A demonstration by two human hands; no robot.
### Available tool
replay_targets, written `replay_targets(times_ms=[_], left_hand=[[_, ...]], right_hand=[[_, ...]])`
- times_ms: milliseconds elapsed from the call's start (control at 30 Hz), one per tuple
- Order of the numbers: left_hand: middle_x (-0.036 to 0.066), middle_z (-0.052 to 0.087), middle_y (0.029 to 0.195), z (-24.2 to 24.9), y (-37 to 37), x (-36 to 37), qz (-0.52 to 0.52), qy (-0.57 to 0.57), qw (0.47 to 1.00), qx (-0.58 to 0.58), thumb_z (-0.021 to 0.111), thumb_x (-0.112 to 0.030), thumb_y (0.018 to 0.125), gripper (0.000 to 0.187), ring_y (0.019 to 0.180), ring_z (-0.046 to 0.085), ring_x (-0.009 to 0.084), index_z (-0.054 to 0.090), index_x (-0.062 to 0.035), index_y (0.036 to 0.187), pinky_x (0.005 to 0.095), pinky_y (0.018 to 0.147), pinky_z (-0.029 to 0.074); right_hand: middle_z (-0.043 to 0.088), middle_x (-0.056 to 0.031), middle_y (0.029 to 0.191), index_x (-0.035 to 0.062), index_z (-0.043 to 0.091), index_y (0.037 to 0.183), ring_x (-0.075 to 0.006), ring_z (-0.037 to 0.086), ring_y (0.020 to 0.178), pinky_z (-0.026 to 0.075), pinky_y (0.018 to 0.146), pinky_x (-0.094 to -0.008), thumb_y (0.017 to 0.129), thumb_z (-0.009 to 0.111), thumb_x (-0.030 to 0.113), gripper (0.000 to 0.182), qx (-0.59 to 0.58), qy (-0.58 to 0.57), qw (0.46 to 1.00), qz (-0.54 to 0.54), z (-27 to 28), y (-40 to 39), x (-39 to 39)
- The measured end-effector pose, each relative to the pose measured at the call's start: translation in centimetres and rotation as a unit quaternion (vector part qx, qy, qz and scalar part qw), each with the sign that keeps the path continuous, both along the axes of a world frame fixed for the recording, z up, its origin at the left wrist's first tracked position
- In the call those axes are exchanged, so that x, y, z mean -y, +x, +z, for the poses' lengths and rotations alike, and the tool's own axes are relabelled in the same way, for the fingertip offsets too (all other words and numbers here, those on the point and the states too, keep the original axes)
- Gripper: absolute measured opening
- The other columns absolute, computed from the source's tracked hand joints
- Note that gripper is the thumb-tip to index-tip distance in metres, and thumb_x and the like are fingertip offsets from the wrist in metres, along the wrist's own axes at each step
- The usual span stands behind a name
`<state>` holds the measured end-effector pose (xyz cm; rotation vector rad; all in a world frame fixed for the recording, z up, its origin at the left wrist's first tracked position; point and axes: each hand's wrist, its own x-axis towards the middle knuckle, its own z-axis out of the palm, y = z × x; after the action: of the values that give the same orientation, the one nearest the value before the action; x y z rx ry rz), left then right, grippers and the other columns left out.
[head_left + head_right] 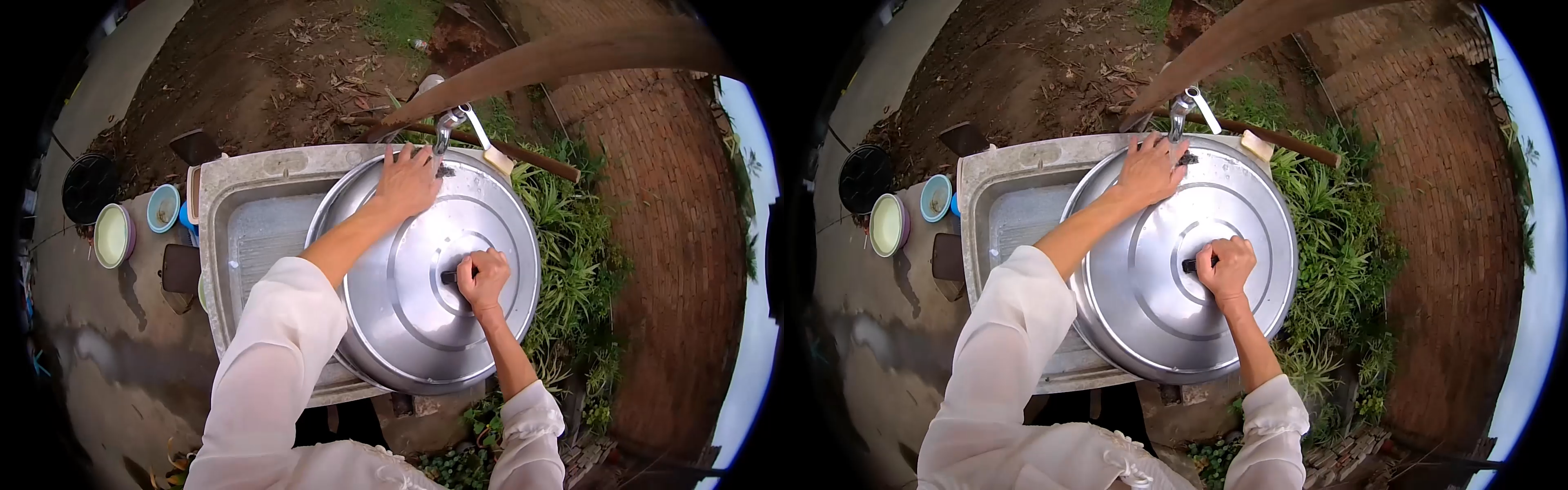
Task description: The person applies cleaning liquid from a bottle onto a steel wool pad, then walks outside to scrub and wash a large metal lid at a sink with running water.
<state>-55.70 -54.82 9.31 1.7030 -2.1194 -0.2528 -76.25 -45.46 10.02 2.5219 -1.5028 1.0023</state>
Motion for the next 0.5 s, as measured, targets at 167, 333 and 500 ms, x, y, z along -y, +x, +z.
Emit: replay_targets(times_ms=[167,333,500], left_hand=[[0.007,0.051,0.138,-0.6,-3.2,-5.3,-0.255,-0.060,0.963,-0.069,0.052,-0.030,0.091,0.044,0.132,0.040,0.0311,0.054,-0.0160,0.132,0.0572,0.110,0.026],[0.009,0.048,0.140,-2.0,-1.8,3.1,-0.027,-0.054,0.998,0.002,0.049,-0.036,0.092,0.047,0.127,0.045,0.0365,0.051,-0.0162,0.135,0.0656,0.107,0.020],[0.015,0.061,0.120,-2.2,4.1,0.4,0.196,0.072,0.976,-0.053,0.050,-0.044,0.091,0.045,0.108,0.058,0.0409,0.062,-0.0116,0.119,0.0490,0.090,0.047]], right_hand=[[0.048,-0.0052,0.047,0.0099,0.051,0.049,-0.0250,0.044,0.048,0.036,0.052,-0.0378,0.066,0.060,0.015,0.020,0.024,0.000,1.000,0.002,-0.1,0.0,0.2],[0.051,-0.0054,0.051,0.0105,0.051,0.050,-0.0252,0.047,0.054,0.037,0.057,-0.0375,0.065,0.059,0.016,0.018,0.007,-0.005,1.000,-0.014,0.0,-0.1,0.1],[0.056,-0.0086,0.076,0.0071,0.052,0.068,-0.0277,0.049,0.075,0.035,0.073,-0.0386,0.068,0.062,0.016,0.013,0.014,0.023,0.998,-0.052,1.4,0.4,-1.0]])
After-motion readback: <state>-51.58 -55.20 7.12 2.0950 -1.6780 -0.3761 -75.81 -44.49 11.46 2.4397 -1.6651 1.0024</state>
